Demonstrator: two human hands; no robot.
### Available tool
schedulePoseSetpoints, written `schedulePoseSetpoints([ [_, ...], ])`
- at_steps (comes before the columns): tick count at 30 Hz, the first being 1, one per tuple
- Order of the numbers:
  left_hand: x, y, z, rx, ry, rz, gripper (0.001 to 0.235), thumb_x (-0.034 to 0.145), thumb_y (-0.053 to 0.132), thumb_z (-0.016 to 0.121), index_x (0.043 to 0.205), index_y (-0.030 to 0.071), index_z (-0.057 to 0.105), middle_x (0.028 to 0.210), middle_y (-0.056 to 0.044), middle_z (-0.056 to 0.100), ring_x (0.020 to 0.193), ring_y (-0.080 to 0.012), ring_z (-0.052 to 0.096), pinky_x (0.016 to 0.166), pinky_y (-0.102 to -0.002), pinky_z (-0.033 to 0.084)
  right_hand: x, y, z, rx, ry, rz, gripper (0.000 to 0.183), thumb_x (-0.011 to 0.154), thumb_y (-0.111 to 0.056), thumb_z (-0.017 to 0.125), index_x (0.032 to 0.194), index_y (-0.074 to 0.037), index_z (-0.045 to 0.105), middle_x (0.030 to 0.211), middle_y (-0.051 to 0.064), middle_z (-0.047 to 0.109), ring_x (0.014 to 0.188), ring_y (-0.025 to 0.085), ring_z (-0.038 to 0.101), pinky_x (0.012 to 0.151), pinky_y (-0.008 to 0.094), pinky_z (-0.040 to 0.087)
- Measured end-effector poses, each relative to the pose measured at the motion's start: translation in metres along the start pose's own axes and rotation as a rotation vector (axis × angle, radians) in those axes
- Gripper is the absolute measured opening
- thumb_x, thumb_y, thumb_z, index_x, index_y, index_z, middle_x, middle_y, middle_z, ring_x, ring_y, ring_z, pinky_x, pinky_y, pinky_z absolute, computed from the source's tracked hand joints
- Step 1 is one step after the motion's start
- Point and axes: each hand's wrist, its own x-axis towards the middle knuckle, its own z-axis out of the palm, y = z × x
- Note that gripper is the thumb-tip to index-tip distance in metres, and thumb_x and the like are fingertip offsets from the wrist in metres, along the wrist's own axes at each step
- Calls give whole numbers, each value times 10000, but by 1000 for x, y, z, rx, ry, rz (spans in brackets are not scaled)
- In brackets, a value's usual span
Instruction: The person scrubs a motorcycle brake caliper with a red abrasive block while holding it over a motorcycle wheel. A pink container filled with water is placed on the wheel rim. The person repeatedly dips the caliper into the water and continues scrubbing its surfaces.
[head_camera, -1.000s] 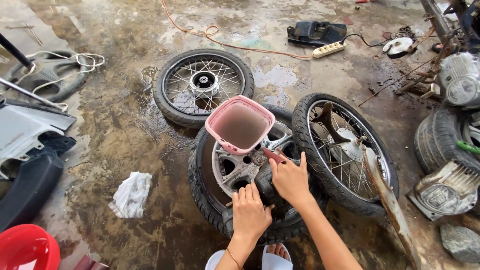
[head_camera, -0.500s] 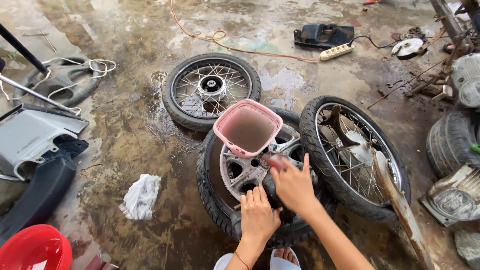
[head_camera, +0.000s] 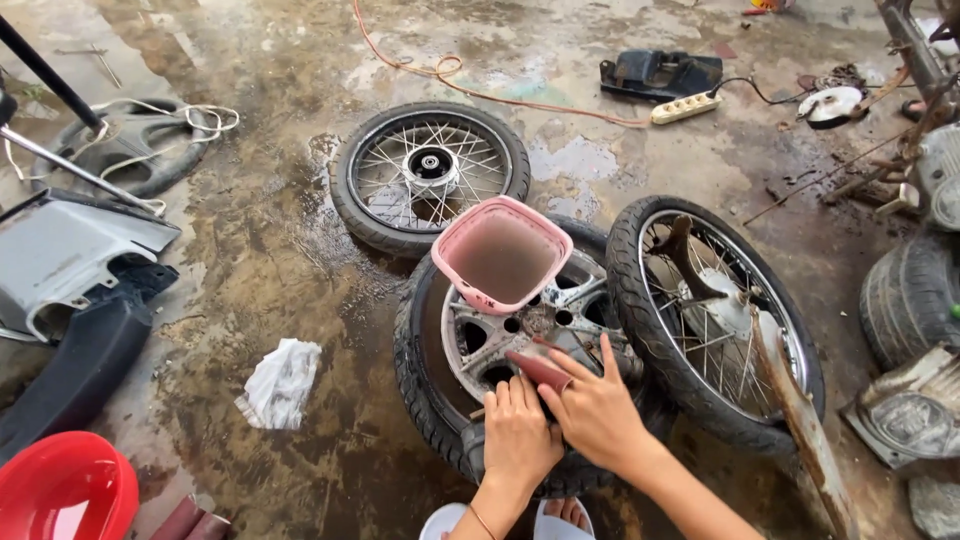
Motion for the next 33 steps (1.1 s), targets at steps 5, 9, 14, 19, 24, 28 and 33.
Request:
schedulePoseSetpoints([
  [5, 6, -4, 6, 79, -19, -22, 921, 762, 573, 770, 1375, -74, 536, 1206, -174, 644, 1058, -334, 583, 929, -475, 423, 41, 30, -8, 65, -315, 389, 425, 1057, -212, 237, 1270, -145, 599, 1315, 25, 681, 1407, 195, 498, 1166, 813, 83],
  [9, 7, -7, -4, -41, 127, 6, 430, 770, 328, 635, 1056, 6, 652, 941, -166, 651, 822, -346, 559, 766, -461, 410, 20, -11, -8, 36, -200, 133, 378, 1027, -172, 402, 1014, -101, 772, 1257, 61, 722, 1397, 285, 502, 1169, 823, 77],
  [14, 3, -3, 0, 25, -3, -40, 899, 708, 531, 819, 1320, -73, 558, 1133, -157, 649, 993, -329, 586, 887, -463, 431, 40, 19, -21, 206, -310, 419, 477, 1058, -185, 250, 1113, -114, 719, 1422, -52, 620, 1397, 144, 501, 1165, 818, 42],
  [19, 7, -5, 2, 20, 29, -31, 863, 710, 457, 761, 1336, -97, 548, 1180, -197, 653, 1050, -358, 596, 927, -485, 433, 28, 3, -12, -34, -179, 184, 298, 998, -117, 401, 843, -89, 654, 1331, 54, 657, 1393, 210, 479, 1115, 866, 155],
  [24, 4, -3, 7, 56, -9, -40, 911, 745, 551, 786, 1373, -65, 548, 1219, -170, 657, 1097, -333, 595, 933, -462, 436, 26, 52, 14, -30, -239, 345, 400, 1053, -194, 294, 1050, -112, 685, 1223, 13, 739, 1422, 105, 470, 1102, 845, 173],
  [28, 3, -5, 11, 40, -13, -41, 946, 695, 491, 791, 1391, -88, 519, 1256, -201, 634, 1137, -359, 580, 1001, -499, 414, 28, -3, -22, 58, -195, 233, 289, 942, -8, 424, 799, -67, 668, 1473, -39, 570, 1367, 209, 518, 1108, 862, 181],
  [33, 5, -2, 4, 58, 8, -42, 912, 714, 541, 796, 1351, -69, 561, 1166, -156, 653, 1036, -319, 590, 910, -456, 431, 32, 39, -5, 43, -261, 380, 466, 1062, -183, 250, 962, -119, 701, 1374, 24, 656, 1282, 256, 604, 1174, 786, 132],
])
